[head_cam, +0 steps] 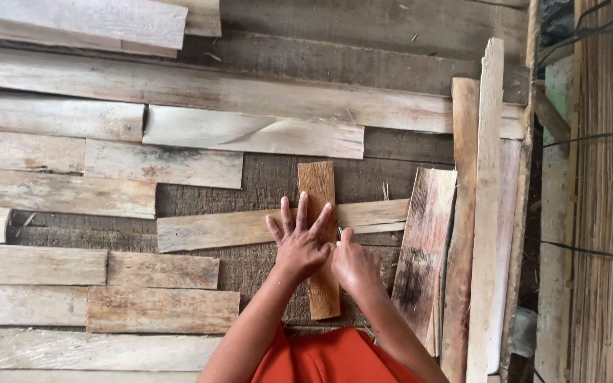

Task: Trimming thin wood strips with shears and fitting them together to assemble a larger wood panel on a workshop floor.

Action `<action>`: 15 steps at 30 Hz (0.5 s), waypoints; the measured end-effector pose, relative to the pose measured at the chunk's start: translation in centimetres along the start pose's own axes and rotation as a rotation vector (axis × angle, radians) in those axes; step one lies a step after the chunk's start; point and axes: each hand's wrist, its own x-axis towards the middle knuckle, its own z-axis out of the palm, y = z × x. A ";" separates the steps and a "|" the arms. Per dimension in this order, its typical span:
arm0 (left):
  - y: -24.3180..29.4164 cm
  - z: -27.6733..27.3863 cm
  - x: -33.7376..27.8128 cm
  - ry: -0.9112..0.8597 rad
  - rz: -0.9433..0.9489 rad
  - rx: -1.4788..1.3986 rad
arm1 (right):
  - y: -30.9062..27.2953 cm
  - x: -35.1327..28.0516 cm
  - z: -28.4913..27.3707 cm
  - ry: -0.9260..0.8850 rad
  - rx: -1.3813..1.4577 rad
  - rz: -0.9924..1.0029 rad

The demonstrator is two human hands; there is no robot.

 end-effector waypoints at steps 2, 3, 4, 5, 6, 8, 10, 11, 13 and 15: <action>0.2 -0.4 -0.5 -0.010 -0.008 0.007 | -0.3 -0.9 0.4 0.032 -0.019 0.001; 0.4 -0.7 -0.6 -0.013 -0.013 0.016 | -0.4 -1.2 0.4 0.072 -0.038 0.001; 0.4 -0.8 -0.5 -0.010 -0.013 0.018 | -0.3 -1.3 0.7 0.074 -0.036 -0.001; 0.4 -0.9 -0.5 -0.009 -0.019 0.024 | -0.1 -1.3 1.1 0.073 -0.012 -0.002; 0.5 -0.8 -0.6 -0.014 -0.022 0.027 | 0.2 -1.6 1.5 0.068 0.011 0.002; 0.4 -0.5 -0.6 -0.015 -0.023 0.023 | -0.2 -2.3 1.1 0.067 0.066 0.016; 0.4 -0.4 -0.5 -0.012 -0.023 0.020 | -0.1 -2.3 1.3 0.069 0.121 0.028; 0.4 -0.4 -0.5 -0.006 -0.017 0.020 | 0.2 -2.1 1.8 0.080 0.098 0.024; 0.4 -0.4 -0.6 -0.001 -0.013 0.025 | 0.3 -2.0 2.6 0.090 0.080 0.019; 0.5 -0.5 -0.7 0.014 -0.018 0.029 | 0.2 -2.2 2.8 0.120 0.099 0.017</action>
